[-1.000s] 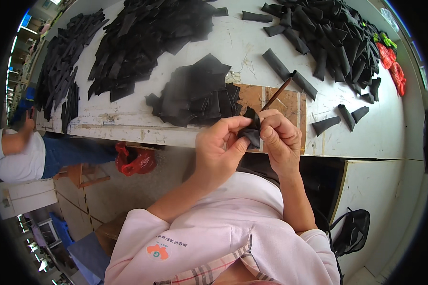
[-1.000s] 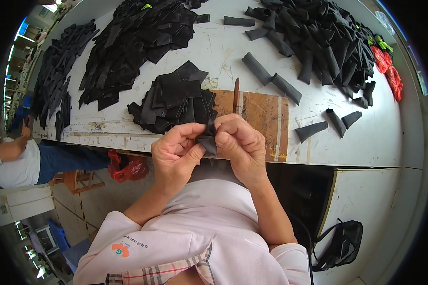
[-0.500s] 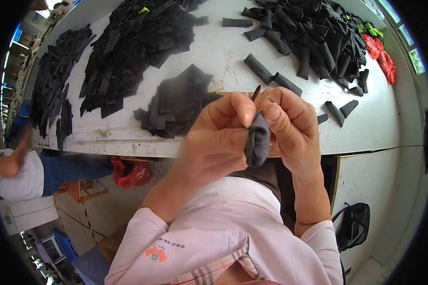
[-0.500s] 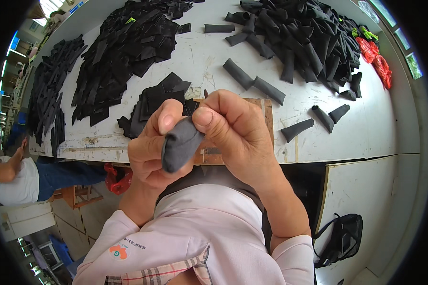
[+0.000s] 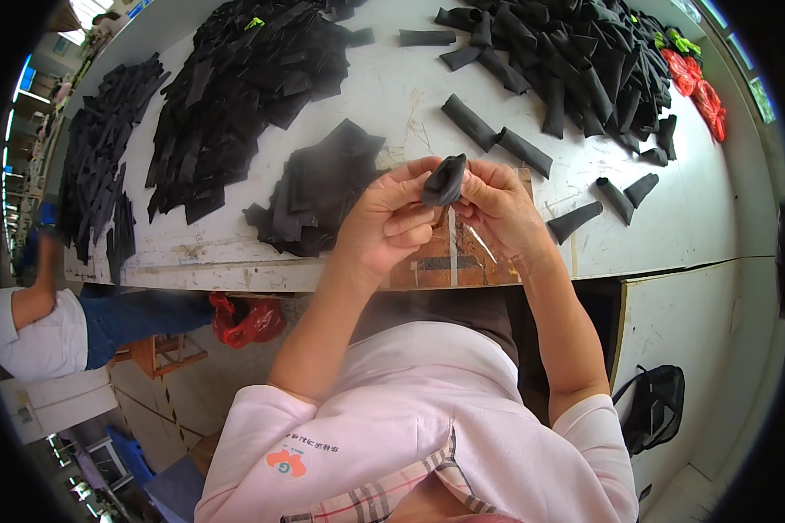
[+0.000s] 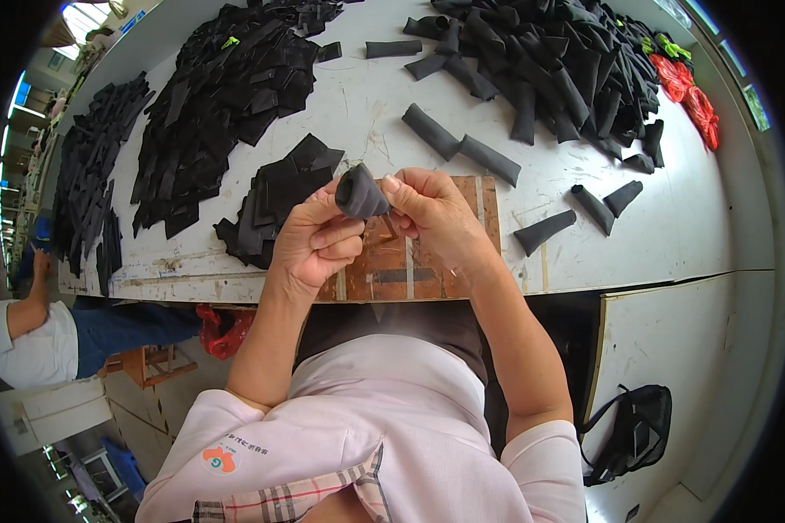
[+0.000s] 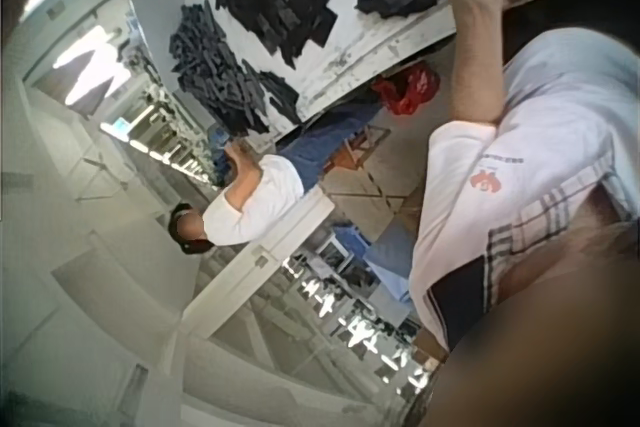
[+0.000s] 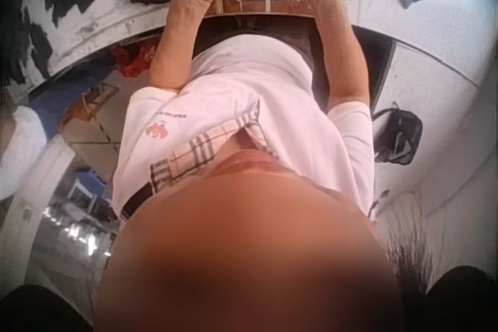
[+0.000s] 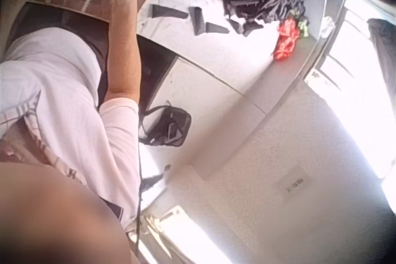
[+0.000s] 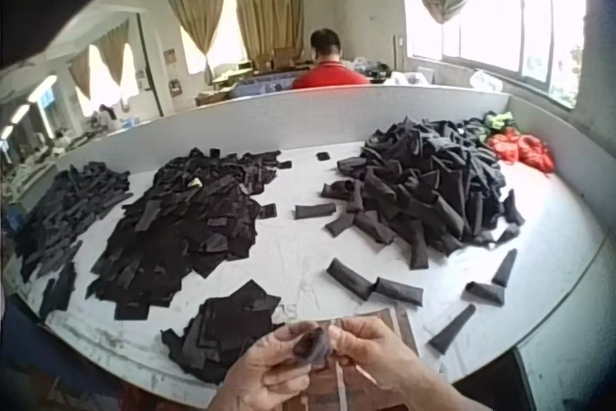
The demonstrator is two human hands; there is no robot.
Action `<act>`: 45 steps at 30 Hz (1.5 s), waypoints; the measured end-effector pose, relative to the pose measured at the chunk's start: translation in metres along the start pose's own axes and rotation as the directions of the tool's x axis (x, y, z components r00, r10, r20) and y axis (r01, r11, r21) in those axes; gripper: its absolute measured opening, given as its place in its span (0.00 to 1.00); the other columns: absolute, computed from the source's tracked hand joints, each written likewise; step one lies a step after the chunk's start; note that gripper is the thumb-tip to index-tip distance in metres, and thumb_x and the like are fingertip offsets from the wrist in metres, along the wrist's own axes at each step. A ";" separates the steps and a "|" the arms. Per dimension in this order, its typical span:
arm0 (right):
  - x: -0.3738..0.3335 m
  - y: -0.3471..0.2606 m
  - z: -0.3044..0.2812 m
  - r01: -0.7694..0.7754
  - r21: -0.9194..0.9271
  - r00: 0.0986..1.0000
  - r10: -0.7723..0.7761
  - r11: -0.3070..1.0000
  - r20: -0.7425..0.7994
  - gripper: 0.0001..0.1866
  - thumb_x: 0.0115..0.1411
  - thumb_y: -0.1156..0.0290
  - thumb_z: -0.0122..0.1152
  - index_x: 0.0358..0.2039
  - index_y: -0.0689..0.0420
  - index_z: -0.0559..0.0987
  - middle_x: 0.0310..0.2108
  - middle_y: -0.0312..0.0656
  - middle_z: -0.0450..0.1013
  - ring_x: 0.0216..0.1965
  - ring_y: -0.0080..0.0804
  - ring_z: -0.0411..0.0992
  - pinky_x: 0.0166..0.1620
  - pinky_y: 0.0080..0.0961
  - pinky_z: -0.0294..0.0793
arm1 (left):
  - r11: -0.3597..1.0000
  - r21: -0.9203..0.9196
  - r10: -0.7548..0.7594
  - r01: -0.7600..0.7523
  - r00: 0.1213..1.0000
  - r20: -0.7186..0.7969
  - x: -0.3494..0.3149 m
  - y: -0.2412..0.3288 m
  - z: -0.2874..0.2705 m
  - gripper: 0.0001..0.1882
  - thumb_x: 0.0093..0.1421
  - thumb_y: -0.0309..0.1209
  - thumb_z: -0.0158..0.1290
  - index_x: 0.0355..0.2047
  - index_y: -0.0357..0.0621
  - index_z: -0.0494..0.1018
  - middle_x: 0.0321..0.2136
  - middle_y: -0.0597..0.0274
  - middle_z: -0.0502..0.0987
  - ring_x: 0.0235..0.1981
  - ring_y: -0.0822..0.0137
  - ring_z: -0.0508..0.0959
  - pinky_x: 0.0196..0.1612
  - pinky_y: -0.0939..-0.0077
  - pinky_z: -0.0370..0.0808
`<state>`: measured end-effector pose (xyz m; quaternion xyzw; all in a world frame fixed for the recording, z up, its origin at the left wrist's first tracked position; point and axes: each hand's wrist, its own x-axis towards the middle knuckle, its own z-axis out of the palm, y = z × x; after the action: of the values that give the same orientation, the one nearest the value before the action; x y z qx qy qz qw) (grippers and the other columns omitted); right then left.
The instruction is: Manually fitting together black foam or rubber components on a workbench.
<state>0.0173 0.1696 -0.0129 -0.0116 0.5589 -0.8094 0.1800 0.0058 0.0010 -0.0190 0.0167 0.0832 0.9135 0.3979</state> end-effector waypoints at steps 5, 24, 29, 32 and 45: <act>0.004 -0.015 0.001 0.339 -0.100 0.933 -0.320 0.935 0.168 0.15 0.58 0.60 0.50 0.21 0.57 0.69 0.16 0.28 0.60 0.19 0.13 0.54 0.22 0.11 0.55 | 0.892 0.429 0.194 -0.143 0.978 -0.078 -0.007 -0.022 0.062 0.14 0.53 0.19 0.48 0.42 0.35 0.65 0.26 0.62 0.73 0.13 0.86 0.59 0.11 0.93 0.52; 0.001 0.015 -0.006 0.120 -0.226 0.986 -0.143 0.967 -0.085 0.16 0.57 0.62 0.51 0.20 0.62 0.69 0.13 0.31 0.62 0.16 0.15 0.58 0.19 0.14 0.56 | 0.633 0.763 0.455 -0.128 0.860 -0.233 -0.005 -0.015 0.005 0.19 0.53 0.30 0.53 0.44 0.38 0.65 0.32 0.60 0.71 0.25 0.79 0.69 0.22 0.88 0.66; -0.007 0.003 0.000 0.230 -0.383 0.924 -0.324 0.895 -0.201 0.17 0.57 0.60 0.52 0.22 0.62 0.70 0.13 0.30 0.62 0.16 0.15 0.59 0.19 0.13 0.57 | -0.124 0.938 0.528 -0.325 0.778 0.339 0.005 -0.011 0.035 0.11 0.54 0.29 0.52 0.36 0.35 0.70 0.34 0.63 0.73 0.34 0.70 0.72 0.39 0.80 0.66; -0.016 -0.007 0.004 0.328 -0.433 0.844 -0.466 0.840 -0.264 0.17 0.55 0.59 0.54 0.23 0.62 0.71 0.16 0.31 0.64 0.19 0.16 0.61 0.22 0.15 0.59 | -0.090 0.915 0.515 -0.392 0.768 0.380 0.007 -0.015 0.032 0.08 0.54 0.28 0.51 0.32 0.36 0.72 0.32 0.62 0.74 0.32 0.73 0.71 0.37 0.83 0.66; -0.017 -0.007 0.004 0.352 -0.930 0.841 -0.473 0.109 0.262 0.05 0.46 0.73 0.57 0.22 0.58 0.70 0.18 0.39 0.64 0.23 0.39 0.67 0.24 0.32 0.65 | 0.317 0.785 0.638 -0.532 0.732 0.238 -0.005 -0.028 0.018 0.09 0.54 0.22 0.49 0.37 0.36 0.69 0.33 0.61 0.73 0.36 0.76 0.71 0.42 0.83 0.66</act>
<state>0.0324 0.1731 -0.0017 -0.2324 0.9123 -0.3128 -0.1260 0.0315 0.0186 -0.0057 0.1735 0.5039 0.8459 -0.0205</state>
